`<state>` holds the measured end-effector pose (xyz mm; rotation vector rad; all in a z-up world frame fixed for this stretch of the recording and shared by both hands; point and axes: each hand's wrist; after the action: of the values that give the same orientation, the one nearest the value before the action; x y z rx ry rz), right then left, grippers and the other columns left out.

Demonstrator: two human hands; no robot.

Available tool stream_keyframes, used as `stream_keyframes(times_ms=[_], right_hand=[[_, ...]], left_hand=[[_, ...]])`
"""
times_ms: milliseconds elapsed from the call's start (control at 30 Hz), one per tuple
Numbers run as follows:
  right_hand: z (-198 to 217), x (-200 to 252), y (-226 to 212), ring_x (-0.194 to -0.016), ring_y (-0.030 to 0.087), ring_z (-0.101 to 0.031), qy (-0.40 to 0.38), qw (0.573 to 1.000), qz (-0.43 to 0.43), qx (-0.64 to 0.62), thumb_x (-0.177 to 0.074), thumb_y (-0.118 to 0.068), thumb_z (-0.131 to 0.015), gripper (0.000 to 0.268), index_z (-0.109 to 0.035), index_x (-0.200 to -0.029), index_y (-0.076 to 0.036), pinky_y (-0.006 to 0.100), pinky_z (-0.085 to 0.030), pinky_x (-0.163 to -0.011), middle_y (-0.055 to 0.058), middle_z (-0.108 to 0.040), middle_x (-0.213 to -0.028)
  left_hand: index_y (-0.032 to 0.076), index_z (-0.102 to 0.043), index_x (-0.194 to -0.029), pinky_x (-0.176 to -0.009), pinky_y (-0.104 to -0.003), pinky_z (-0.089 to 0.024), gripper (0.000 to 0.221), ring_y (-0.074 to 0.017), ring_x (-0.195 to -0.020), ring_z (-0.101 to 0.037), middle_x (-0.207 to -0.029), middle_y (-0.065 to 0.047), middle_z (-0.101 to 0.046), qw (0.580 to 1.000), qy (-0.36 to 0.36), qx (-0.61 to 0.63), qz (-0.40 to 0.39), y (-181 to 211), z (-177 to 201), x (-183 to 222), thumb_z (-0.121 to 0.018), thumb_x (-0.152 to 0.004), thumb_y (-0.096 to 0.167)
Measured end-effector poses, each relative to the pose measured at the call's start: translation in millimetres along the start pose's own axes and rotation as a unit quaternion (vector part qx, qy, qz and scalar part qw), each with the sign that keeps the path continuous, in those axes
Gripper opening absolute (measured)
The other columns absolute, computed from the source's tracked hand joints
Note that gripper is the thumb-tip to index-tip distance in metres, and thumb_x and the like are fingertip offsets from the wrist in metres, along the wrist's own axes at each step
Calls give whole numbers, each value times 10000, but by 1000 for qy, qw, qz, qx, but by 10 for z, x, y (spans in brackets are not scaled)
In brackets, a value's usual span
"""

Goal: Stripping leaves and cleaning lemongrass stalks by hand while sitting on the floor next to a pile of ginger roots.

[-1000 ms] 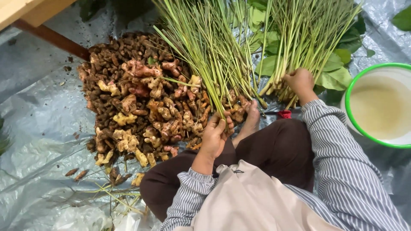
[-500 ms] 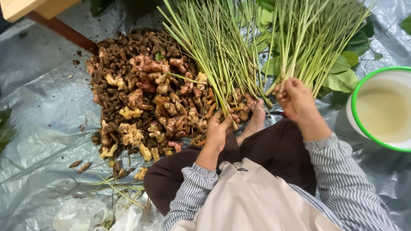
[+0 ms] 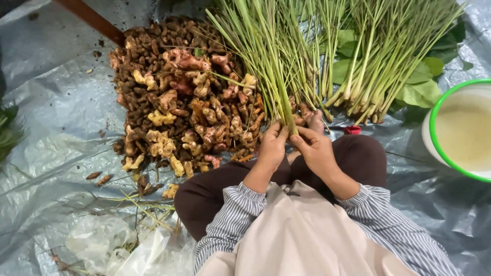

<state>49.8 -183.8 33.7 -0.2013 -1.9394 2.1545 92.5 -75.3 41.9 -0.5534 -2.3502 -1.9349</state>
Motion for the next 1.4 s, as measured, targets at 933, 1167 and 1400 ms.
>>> stream_keyframes(times_ms=[933,1167,1400], right_hand=[[-199,47,179,-520,88,-502,-65,990,42,-122,-909,-86,-483,324,-494,-1217,14,183,-435,-421,89,-543,-677],[-291,-20,-147,-583,89,-519,-115,981,65,-144,-933,-164,-428,348,-490,-1231,3,194,-433,-480,134,-580,-848],[-406,-113,194,-754,136,-580,-25,996,80,-36,-840,-71,-622,249,-639,-1087,-48,295,-511,-649,100,-638,-805]], left_hand=[[17,-482,-1258,-830,-371,-516,379,-251,-959,-616,-1143,-207,-580,967,-103,213,-93,-26,422,-81,-534,-896,117],[-4,-532,-1011,-851,-347,-499,152,-248,-895,-623,-880,-183,-640,975,-7,145,-169,123,394,-76,-506,-903,101],[14,-558,-970,-932,-350,-422,145,-198,-993,-575,-920,-136,-648,969,132,74,-194,188,197,79,-489,-923,132]])
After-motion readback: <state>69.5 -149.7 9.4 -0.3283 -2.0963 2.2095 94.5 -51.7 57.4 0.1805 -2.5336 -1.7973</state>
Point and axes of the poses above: each hand's wrist, its own x-axis away from the middle knuckle, its own z-axis out of the back of the hand, y = z × x
